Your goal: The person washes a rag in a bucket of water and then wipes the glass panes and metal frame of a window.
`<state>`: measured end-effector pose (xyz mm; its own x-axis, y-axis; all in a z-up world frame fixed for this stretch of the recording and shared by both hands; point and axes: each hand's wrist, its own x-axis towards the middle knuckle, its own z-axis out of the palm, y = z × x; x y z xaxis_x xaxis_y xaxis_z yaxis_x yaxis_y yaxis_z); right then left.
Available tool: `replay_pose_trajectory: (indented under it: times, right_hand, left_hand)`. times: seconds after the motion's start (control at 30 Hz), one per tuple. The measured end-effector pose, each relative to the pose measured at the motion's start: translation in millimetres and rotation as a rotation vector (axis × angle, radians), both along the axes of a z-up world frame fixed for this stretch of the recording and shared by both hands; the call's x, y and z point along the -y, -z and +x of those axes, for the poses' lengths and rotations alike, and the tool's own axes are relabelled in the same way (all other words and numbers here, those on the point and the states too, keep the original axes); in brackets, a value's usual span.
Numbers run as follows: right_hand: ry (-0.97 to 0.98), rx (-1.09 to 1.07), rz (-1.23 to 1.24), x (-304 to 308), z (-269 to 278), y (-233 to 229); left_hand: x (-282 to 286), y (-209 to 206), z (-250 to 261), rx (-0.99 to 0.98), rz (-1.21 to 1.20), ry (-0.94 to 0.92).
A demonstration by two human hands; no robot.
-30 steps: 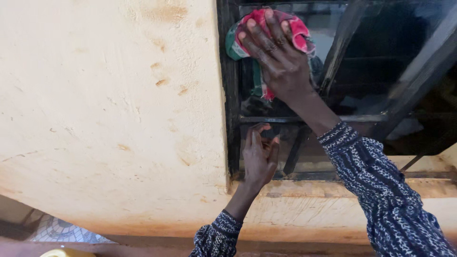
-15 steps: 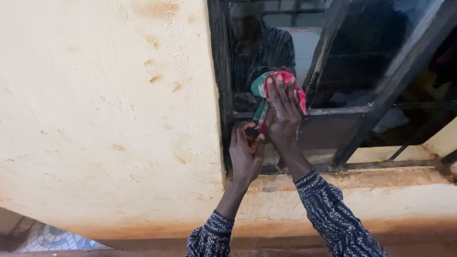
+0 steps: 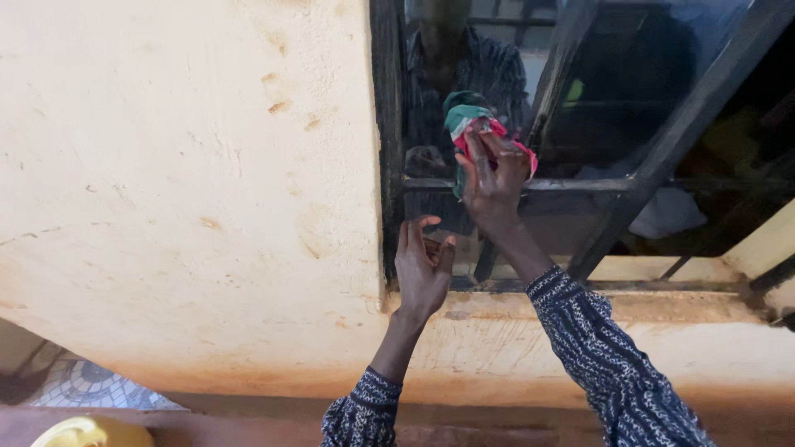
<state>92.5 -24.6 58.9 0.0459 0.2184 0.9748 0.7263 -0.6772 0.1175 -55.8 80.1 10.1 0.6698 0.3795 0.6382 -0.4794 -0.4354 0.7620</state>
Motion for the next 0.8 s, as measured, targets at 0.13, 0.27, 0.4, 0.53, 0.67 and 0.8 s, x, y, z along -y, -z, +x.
replay_pose_trajectory:
  times: [0.13,0.27,0.4,0.53,0.67,0.8]
  right_hand:
    - [-0.016,0.047,0.111,-13,15,-43]
    - [0.007,0.136,0.174,-56,46,-68]
    - [-0.092,0.06,-0.251,-39,4,7]
    - [-0.037,-0.053,-0.163,-7,-14,35]
    - [0.074,-0.123,0.3,-9,-19,35]
    - [-0.007,-0.082,0.152,-32,-16,28]
  left_hand:
    - [-13,-8,12,-0.082,-0.024,0.024]
    - [-19,-10,35,-0.006,-0.002,0.048]
    - [-28,-4,55,0.034,-0.076,0.057]
    - [-39,-1,58,0.051,-0.131,0.045]
    - [-43,-5,52,-0.034,-0.042,0.068]
    - [-45,-14,56,0.047,0.025,0.069]
